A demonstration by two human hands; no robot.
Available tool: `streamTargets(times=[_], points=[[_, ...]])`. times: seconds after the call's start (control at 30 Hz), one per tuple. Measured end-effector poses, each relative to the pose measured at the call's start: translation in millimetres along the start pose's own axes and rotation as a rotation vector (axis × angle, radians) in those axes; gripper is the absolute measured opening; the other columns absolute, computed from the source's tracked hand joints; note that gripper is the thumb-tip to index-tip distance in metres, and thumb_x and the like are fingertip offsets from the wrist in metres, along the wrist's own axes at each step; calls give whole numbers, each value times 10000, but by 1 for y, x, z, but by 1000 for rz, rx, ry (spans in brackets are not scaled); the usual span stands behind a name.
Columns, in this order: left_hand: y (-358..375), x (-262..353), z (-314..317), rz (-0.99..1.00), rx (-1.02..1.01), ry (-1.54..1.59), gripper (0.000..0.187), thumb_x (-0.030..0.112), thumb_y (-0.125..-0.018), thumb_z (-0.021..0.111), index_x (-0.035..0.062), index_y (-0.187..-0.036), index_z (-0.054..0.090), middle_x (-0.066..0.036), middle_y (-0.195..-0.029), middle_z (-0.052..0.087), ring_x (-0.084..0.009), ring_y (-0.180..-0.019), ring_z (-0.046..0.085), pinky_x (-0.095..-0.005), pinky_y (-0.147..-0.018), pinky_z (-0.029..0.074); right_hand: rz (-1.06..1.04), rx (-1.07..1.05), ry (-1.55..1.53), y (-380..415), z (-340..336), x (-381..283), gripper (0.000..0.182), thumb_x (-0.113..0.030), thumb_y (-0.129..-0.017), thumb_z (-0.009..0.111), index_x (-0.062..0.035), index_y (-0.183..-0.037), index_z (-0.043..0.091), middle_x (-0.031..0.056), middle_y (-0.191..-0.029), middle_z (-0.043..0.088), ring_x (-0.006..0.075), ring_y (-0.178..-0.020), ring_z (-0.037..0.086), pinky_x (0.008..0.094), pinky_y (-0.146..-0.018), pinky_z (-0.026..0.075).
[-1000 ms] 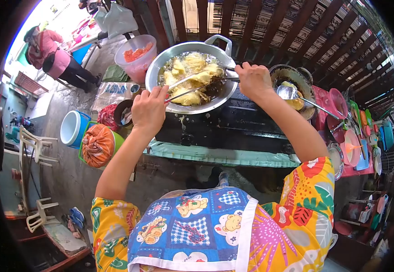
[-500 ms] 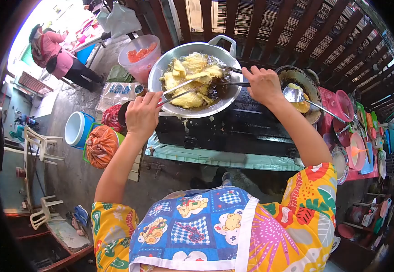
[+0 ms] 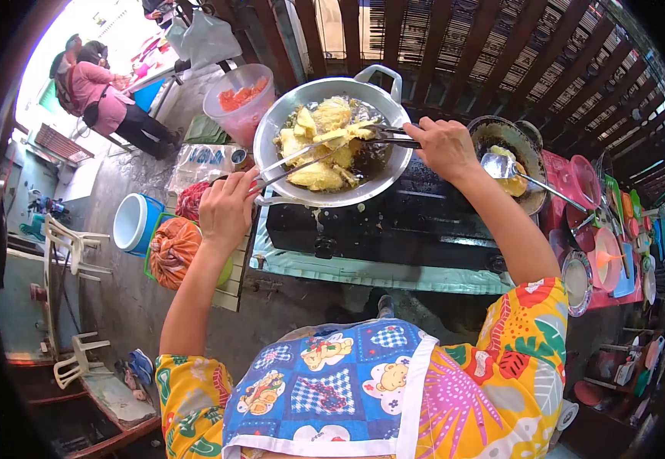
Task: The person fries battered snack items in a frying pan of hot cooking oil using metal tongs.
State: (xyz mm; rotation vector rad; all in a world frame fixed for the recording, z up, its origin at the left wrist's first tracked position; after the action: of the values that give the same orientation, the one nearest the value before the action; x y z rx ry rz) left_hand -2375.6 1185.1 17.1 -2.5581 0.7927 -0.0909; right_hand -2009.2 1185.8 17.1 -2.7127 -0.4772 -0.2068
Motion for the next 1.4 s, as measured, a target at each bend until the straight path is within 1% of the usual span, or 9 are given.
streamTargets(times=[0.07,0.17,0.47,0.73,0.93,1.07,1.13,1.33,1.4], points=[[3,-2,-1,-1,-3,8,396,148,-739,612,143,-1131,553,-17,-978,568,-205,-813,549,-337,-701,432,11,-16,-15,1,-2,0,433,-217,-670,707,-181,-1074,557,32,-816,553,208,-724,604,329,-648,466],[4,-2,-1,10,46,1,389,145,-711,638,145,-1092,562,5,-951,567,-183,-799,548,-332,-696,425,26,-21,-52,4,-1,4,424,-220,-668,711,-186,-1065,566,32,-812,553,213,-719,604,337,-643,470],[10,-6,1,-5,68,22,334,153,-744,606,141,-1076,572,-1,-920,570,-190,-780,547,-337,-682,422,69,-12,-155,5,-1,11,390,-220,-674,695,-198,-1049,590,30,-825,558,233,-738,605,353,-645,484],[14,-11,2,-48,79,59,324,155,-744,617,137,-1066,584,-11,-927,574,-209,-777,553,-341,-681,423,141,-107,-194,-3,-7,14,373,-241,-695,663,-208,-1059,591,26,-849,569,233,-785,602,361,-687,485],[14,-12,2,-71,76,72,322,161,-746,620,138,-1065,583,-11,-929,573,-211,-781,554,-342,-677,422,162,-133,-217,-5,-5,18,400,-260,-692,672,-216,-1082,592,18,-868,580,241,-810,594,372,-707,473],[14,-13,2,-77,77,70,323,158,-747,619,138,-1067,582,-13,-929,573,-213,-781,554,-343,-677,421,135,-105,-223,-5,-3,19,364,-254,-709,650,-214,-1067,591,28,-846,571,239,-794,601,366,-702,480],[13,-12,-1,-103,47,77,372,122,-723,634,129,-1090,574,-28,-958,580,-227,-818,565,-342,-710,439,138,-89,-214,-3,-6,15,364,-247,-709,652,-201,-1065,592,26,-849,573,239,-787,602,364,-688,481],[9,-1,-11,-100,14,64,414,139,-722,640,126,-1126,550,-26,-988,565,-230,-846,553,-347,-721,437,90,-26,-134,1,-19,-9,338,-211,-701,659,-170,-1028,585,30,-827,563,231,-748,606,351,-647,484],[4,5,-11,-80,17,48,412,147,-713,646,125,-1114,552,-22,-981,562,-219,-829,547,-343,-711,430,82,-30,-96,1,-25,-17,341,-196,-693,668,-171,-1021,580,34,-812,555,228,-725,606,350,-638,482]])
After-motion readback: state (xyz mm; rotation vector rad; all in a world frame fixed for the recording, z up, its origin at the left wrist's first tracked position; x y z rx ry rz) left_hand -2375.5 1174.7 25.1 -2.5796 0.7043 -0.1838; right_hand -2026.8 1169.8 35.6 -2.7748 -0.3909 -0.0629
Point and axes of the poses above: each hand's wrist, its own y-axis away from the middle knuckle, its own z-axis out of the palm, x = y × z, the point moved 1 cm from there along -y, towards the middle knuckle
